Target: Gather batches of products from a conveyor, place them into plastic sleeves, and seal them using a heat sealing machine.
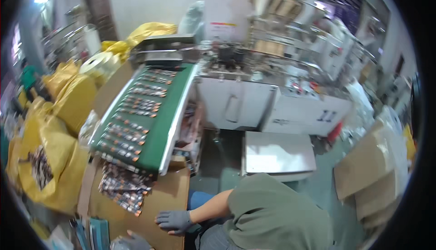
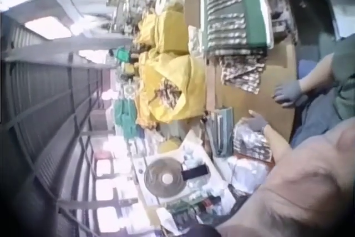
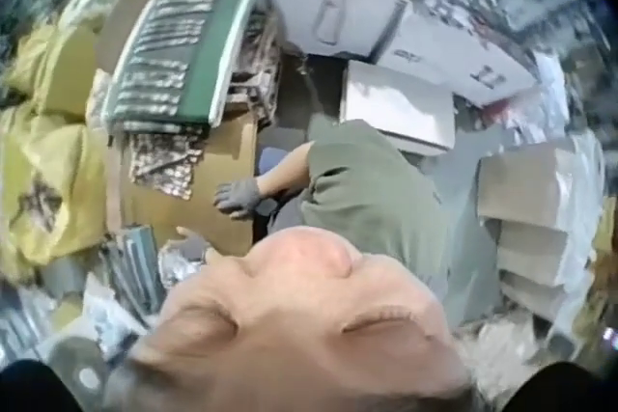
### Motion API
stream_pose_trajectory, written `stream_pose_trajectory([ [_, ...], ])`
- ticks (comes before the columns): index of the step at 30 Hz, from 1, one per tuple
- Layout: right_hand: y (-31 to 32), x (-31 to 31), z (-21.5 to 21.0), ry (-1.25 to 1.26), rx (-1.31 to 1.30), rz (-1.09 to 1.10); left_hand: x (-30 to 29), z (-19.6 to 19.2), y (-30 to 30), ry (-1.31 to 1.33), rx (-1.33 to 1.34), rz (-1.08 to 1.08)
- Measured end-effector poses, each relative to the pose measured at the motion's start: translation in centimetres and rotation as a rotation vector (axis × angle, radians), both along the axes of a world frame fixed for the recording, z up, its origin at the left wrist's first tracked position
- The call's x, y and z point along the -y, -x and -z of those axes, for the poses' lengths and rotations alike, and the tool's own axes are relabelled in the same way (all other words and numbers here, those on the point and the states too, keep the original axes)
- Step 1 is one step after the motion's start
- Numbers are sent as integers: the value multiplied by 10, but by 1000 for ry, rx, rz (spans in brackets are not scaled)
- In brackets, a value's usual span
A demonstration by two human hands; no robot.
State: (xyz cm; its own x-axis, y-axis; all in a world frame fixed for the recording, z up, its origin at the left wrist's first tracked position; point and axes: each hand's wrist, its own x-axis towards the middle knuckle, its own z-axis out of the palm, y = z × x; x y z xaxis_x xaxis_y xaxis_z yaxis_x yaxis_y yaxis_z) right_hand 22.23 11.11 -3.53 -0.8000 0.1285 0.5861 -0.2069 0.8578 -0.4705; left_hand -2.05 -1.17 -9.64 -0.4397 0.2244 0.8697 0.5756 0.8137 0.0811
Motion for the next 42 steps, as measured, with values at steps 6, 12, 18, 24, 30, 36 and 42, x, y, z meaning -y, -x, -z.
stream_pose_trajectory([
  [6,4,-3,-21,-3,-16,-66,-9,-4,21,21,219,242],
  [12,9,-9,-12,-67,-67,-32,3,-75,-27,198,526,52],
  [18,-6,-5,-39,62,-50,-63,-2,-68,-18,209,504,110],
  [24,-2,-8,-46,63,87,-130,8,-105,-34,445,583,-42],
  [30,-14,-13,-49,-24,179,-26,-5,-73,-37,249,752,-7],
  [36,-5,-7,-50,-43,177,-52,-2,-108,-53,155,908,-82],
  [42,-4,-22,-71,236,177,-38,-9,-86,-47,125,786,0],
])
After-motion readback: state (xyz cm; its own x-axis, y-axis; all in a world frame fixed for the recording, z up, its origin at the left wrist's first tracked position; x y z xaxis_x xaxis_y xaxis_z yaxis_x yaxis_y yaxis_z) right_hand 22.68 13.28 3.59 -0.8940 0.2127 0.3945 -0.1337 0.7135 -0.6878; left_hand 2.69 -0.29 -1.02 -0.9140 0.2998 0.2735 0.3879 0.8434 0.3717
